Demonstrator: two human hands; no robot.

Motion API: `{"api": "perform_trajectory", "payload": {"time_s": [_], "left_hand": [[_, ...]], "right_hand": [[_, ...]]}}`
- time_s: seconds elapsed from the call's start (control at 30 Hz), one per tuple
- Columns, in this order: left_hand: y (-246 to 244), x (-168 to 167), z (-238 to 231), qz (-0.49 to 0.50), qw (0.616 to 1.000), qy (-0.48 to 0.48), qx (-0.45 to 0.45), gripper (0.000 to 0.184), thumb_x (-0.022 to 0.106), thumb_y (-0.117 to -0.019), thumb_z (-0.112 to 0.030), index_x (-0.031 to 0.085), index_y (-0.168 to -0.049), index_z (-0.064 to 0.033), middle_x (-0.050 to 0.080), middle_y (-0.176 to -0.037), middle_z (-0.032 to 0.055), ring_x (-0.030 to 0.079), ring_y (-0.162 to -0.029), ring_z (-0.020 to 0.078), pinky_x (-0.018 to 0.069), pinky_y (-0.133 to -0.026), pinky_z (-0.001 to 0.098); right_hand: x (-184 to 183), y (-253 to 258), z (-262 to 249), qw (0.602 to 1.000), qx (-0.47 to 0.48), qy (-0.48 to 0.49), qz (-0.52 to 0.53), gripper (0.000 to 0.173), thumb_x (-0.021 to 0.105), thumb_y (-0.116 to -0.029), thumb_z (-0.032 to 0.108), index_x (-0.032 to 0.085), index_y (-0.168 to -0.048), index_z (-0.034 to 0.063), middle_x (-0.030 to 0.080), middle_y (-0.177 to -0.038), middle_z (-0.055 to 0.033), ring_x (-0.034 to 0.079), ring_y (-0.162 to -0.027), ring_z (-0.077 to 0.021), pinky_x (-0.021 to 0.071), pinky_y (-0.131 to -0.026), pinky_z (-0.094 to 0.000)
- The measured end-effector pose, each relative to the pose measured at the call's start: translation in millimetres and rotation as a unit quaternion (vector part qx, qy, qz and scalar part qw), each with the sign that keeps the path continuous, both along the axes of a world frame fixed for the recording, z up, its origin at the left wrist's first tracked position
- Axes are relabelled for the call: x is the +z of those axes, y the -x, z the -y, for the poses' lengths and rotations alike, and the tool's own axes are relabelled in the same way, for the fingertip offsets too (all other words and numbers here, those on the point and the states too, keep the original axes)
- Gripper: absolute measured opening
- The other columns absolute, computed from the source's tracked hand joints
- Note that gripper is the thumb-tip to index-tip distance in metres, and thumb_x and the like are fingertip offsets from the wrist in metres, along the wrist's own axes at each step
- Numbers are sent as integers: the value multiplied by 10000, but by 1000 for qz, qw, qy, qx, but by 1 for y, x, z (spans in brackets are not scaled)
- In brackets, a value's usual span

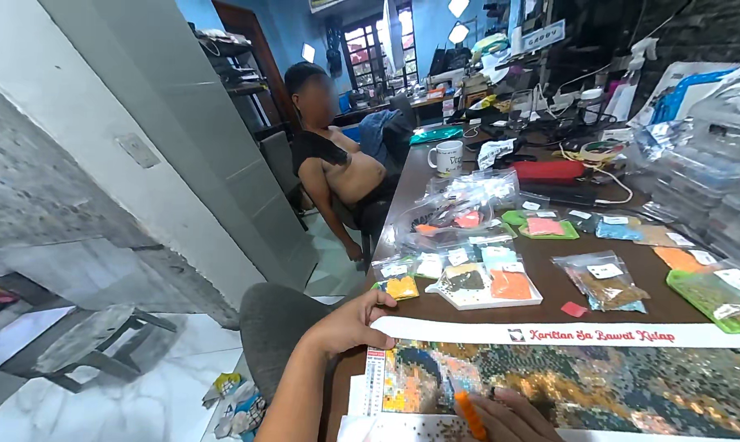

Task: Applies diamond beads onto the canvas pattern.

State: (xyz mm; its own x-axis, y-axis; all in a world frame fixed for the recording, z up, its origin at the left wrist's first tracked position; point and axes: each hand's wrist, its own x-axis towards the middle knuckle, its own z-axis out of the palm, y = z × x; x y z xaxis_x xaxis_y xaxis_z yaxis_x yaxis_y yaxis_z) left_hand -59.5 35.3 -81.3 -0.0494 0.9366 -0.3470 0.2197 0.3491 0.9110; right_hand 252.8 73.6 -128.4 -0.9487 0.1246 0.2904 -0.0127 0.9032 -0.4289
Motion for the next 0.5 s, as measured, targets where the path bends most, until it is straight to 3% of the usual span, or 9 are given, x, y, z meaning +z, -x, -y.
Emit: {"api": "perform_trajectory", "payload": {"time_s": [0.1,0.2,0.27,0.33,0.4,0.5], "left_hand": [[5,-8,-1,27,1000,-10,-1,579,665,-804,86,452,-1321,-66,700,-990,7,703,-864,90,595,-810,278],[11,-14,-1,39,999,-23,0,553,670,-796,55,491,-1303,-73,712,-987,8,703,-869,90,594,-812,282],[9,-15,-2,32,999,-17,-2,520,660,-819,73,498,-1296,-57,701,-975,18,694,-850,91,589,-797,280],[3,-14,-3,16,1000,-15,-1,497,651,-838,76,498,-1296,-39,682,-946,12,671,-802,72,579,-757,259],[-1,-13,-3,5,1000,-25,16,499,655,-826,80,511,-1292,-23,663,-883,0,644,-732,59,562,-691,239],[0,-12,-3,-21,999,-30,19,476,655,-851,108,507,-1287,-12,630,-839,-7,598,-690,37,526,-653,208]], "right_hand": [[8,2,1,1000,-5,-8,18,739,704,-858,597,617,-1276,-7,587,-1363,-305,545,-1300,-484,286,-1139,-667],[34,7,-7,1000,5,-4,9,906,750,-775,675,562,-1358,7,622,-1333,-265,545,-1313,-465,321,-1111,-692],[52,17,-15,997,42,42,-46,790,794,-823,510,547,-1372,-2,638,-1301,-232,587,-1258,-402,423,-1077,-585],[58,34,-23,981,96,90,-145,534,734,-925,277,562,-1335,-19,664,-1249,-195,645,-1181,-298,523,-1022,-442],[66,49,-26,966,144,167,-137,464,637,-993,188,511,-1380,-35,628,-1325,-193,605,-1252,-234,500,-1058,-379],[74,67,-23,950,166,259,-49,525,663,-964,146,449,-1410,-29,575,-1432,-155,541,-1346,-176,450,-1109,-346]]}}
